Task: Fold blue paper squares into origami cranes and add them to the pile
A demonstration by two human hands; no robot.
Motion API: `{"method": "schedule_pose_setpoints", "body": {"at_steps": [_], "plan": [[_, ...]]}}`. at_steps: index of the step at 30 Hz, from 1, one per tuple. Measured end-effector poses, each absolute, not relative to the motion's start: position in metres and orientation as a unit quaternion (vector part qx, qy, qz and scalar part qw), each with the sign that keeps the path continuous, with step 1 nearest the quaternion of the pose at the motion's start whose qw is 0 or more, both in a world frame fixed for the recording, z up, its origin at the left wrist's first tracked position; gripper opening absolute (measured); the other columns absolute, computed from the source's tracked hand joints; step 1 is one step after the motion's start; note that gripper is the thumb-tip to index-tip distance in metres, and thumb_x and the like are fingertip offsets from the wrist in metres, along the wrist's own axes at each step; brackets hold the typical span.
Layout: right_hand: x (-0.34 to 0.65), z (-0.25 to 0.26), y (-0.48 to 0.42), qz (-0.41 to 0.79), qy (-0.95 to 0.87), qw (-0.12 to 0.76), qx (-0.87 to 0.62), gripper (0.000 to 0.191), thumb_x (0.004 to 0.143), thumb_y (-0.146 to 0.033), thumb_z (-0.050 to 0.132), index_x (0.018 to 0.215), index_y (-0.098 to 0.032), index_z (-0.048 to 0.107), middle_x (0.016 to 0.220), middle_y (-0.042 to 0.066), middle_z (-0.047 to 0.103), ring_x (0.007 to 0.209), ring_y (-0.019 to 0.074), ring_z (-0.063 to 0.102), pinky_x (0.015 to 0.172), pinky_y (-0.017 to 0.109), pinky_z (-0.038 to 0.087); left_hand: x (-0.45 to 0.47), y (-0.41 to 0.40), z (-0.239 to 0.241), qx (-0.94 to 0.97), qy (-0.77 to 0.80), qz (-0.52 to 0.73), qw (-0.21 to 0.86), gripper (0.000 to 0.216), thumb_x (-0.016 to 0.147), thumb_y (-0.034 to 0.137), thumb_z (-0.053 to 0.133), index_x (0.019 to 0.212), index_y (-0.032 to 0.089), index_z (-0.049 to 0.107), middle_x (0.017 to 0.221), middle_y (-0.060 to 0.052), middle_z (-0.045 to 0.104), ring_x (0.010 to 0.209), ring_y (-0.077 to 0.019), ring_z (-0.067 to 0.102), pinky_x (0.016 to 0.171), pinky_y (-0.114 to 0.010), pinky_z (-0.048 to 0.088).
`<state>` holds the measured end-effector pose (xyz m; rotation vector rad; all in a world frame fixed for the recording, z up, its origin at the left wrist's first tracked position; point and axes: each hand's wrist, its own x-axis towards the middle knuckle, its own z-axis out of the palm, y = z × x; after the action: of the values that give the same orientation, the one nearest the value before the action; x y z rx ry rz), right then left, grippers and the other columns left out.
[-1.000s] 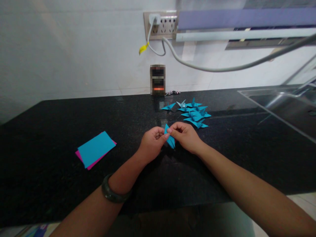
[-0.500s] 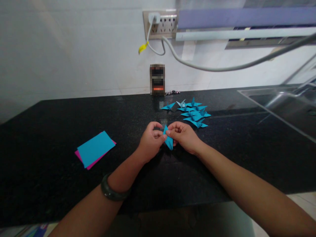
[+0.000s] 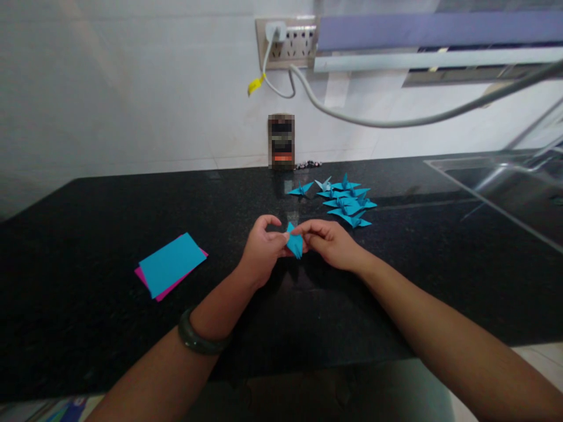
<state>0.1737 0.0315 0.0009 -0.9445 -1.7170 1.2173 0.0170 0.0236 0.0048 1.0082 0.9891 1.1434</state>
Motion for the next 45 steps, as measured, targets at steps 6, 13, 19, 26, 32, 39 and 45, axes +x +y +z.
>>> {"method": "schedule_pose_setpoints", "body": {"at_steps": [6, 13, 19, 26, 32, 39, 45], "plan": [[0.177, -0.001, 0.036, 0.276, -0.764, 0.457, -0.362, 0.012, 0.072, -0.016, 0.06, 0.075, -0.021, 0.07, 0.077, 0.002, 0.056, 0.076, 0.0136, 0.053, 0.068, 0.028, 0.044, 0.016, 0.026, 0.005, 0.438, 0.457, 0.455, 0.626, 0.023, 0.069, 0.027, 0.063, 0.085, 0.017, 0.049, 0.055, 0.003, 0.06, 0.048, -0.0101, 0.056, 0.051, -0.024, 0.049], [0.178, 0.0, 0.036, 0.434, -0.641, 0.428, -0.466, 0.02, 0.073, -0.033, 0.062, 0.066, -0.015, 0.062, 0.052, -0.003, 0.052, 0.045, 0.0082, 0.047, 0.046, 0.022, 0.037, 0.016, 0.025, 0.002, 0.529, 0.448, 0.462, 0.552, 0.024, 0.069, 0.035, 0.066, 0.078, 0.012, 0.065, 0.072, -0.003, 0.066, 0.069, -0.0136, 0.061, 0.066, -0.026, 0.049], [0.172, 0.002, 0.032, 0.524, -0.588, 0.43, -0.441, 0.027, 0.065, -0.037, 0.069, 0.073, -0.014, 0.059, 0.058, -0.001, 0.059, 0.045, 0.0082, 0.049, 0.046, 0.023, 0.041, 0.016, 0.023, 0.003, 0.487, 0.438, 0.476, 0.586, 0.027, 0.057, 0.026, 0.076, 0.075, 0.011, 0.065, 0.063, -0.003, 0.068, 0.057, -0.0121, 0.061, 0.059, -0.024, 0.047], [0.17, -0.006, 0.033, 0.368, -0.651, 0.499, -0.439, 0.019, 0.068, -0.024, 0.066, 0.081, -0.019, 0.053, 0.069, -0.002, 0.055, 0.058, 0.009, 0.05, 0.053, 0.022, 0.042, 0.018, 0.023, 0.003, 0.473, 0.452, 0.486, 0.579, 0.023, 0.055, 0.024, 0.076, 0.071, 0.011, 0.065, 0.061, -0.002, 0.068, 0.055, -0.0115, 0.061, 0.058, -0.024, 0.048], [0.171, -0.008, 0.032, 0.277, -0.692, 0.489, -0.453, 0.011, 0.072, -0.022, 0.063, 0.081, -0.019, 0.057, 0.074, 0.0, 0.055, 0.062, 0.0103, 0.05, 0.054, 0.023, 0.042, 0.017, 0.023, -0.002, 0.543, 0.484, 0.486, 0.485, 0.014, 0.06, 0.022, 0.071, 0.07, 0.013, 0.066, 0.063, -0.003, 0.069, 0.056, -0.0129, 0.062, 0.054, -0.023, 0.047], [0.17, -0.009, 0.031, 0.243, -0.703, 0.492, -0.453, 0.007, 0.073, -0.021, 0.063, 0.078, -0.018, 0.059, 0.074, 0.0, 0.056, 0.062, 0.0102, 0.051, 0.055, 0.023, 0.042, 0.016, 0.023, -0.003, 0.582, 0.507, 0.466, 0.432, 0.015, 0.063, 0.026, 0.069, 0.069, 0.013, 0.066, 0.064, -0.004, 0.07, 0.057, -0.0146, 0.064, 0.053, -0.023, 0.047], [0.17, -0.008, 0.032, 0.266, -0.685, 0.503, -0.455, 0.009, 0.072, -0.021, 0.063, 0.079, -0.018, 0.059, 0.072, 0.0, 0.055, 0.061, 0.0103, 0.051, 0.055, 0.023, 0.042, 0.017, 0.023, -0.002, 0.596, 0.501, 0.462, 0.425, 0.014, 0.064, 0.026, 0.068, 0.07, 0.014, 0.067, 0.066, -0.004, 0.071, 0.059, -0.0151, 0.065, 0.054, -0.023, 0.049]]}}
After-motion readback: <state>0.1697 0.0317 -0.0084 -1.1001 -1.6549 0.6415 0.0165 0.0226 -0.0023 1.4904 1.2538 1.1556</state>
